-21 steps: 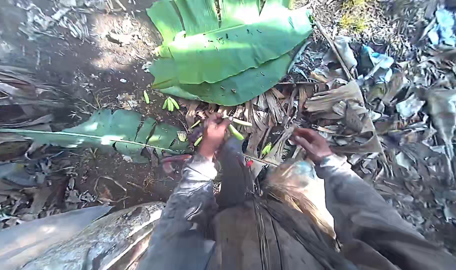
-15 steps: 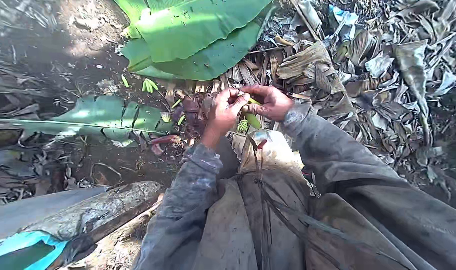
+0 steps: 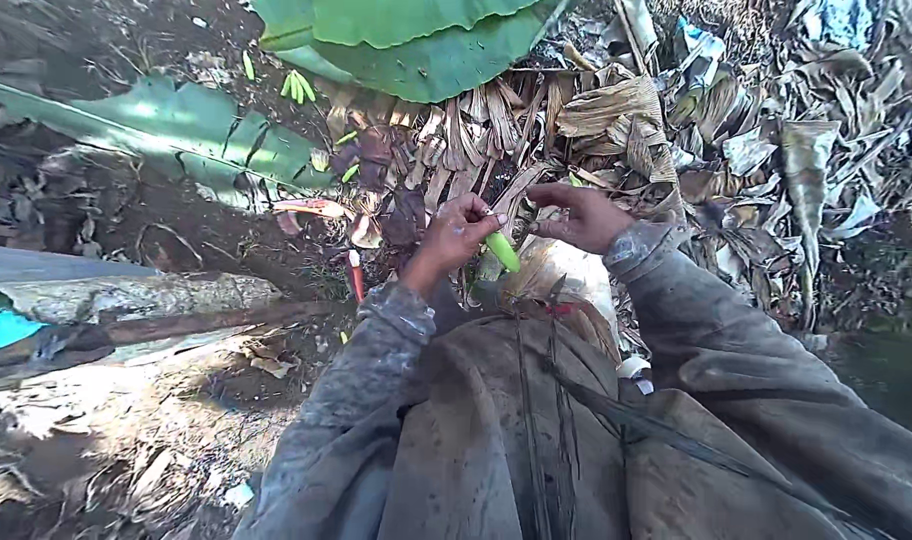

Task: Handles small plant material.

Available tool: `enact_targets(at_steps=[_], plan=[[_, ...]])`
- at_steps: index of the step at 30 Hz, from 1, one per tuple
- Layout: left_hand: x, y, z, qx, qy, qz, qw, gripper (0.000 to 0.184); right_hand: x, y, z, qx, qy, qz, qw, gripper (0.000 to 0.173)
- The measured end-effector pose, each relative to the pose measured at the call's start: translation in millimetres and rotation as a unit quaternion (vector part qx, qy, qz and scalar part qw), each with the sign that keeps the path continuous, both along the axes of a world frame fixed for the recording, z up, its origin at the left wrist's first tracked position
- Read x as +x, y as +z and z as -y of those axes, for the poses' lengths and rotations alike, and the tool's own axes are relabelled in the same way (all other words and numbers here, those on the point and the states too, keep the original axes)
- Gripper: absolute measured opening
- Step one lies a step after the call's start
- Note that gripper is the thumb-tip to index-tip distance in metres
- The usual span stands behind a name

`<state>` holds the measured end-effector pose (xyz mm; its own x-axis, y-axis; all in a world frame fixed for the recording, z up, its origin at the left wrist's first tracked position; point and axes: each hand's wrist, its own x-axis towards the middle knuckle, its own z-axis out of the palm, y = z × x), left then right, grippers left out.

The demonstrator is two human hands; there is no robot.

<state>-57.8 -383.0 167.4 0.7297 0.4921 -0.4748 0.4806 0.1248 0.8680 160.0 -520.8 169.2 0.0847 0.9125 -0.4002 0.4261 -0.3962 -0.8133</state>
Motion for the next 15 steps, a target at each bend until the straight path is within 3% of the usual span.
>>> enact_targets(at_steps=[3,7,9,12,15], plan=[[-5.9,-4.0,28.2,-0.045,0.073,0.025,0.996,0.022,-45.9,1.7,2.7,-0.011,0.001,-0.161,0.987,0.040],[-39.5,-6.9,54.3,-0.108,0.117,0.060,0.985,0.020,-70.6,-3.7,16.8,-0.012,0.010,-0.169,0.985,0.031],[-71.2,-13.2,68.5,-0.097,0.091,0.062,0.989,0.020,-76.1,-7.4,30.6,-0.002,-0.005,-0.167,0.986,0.030],[-127.9,-29.9,102.4,-0.002,0.013,0.037,0.999,0.015,-90.1,-15.5,54.4,0.019,-0.047,-0.193,0.980,0.026],[-174.5,-14.1,144.1,0.024,-0.066,0.015,0.997,0.015,-121.8,-15.3,77.1,0.035,-0.047,-0.237,0.970,0.019]])
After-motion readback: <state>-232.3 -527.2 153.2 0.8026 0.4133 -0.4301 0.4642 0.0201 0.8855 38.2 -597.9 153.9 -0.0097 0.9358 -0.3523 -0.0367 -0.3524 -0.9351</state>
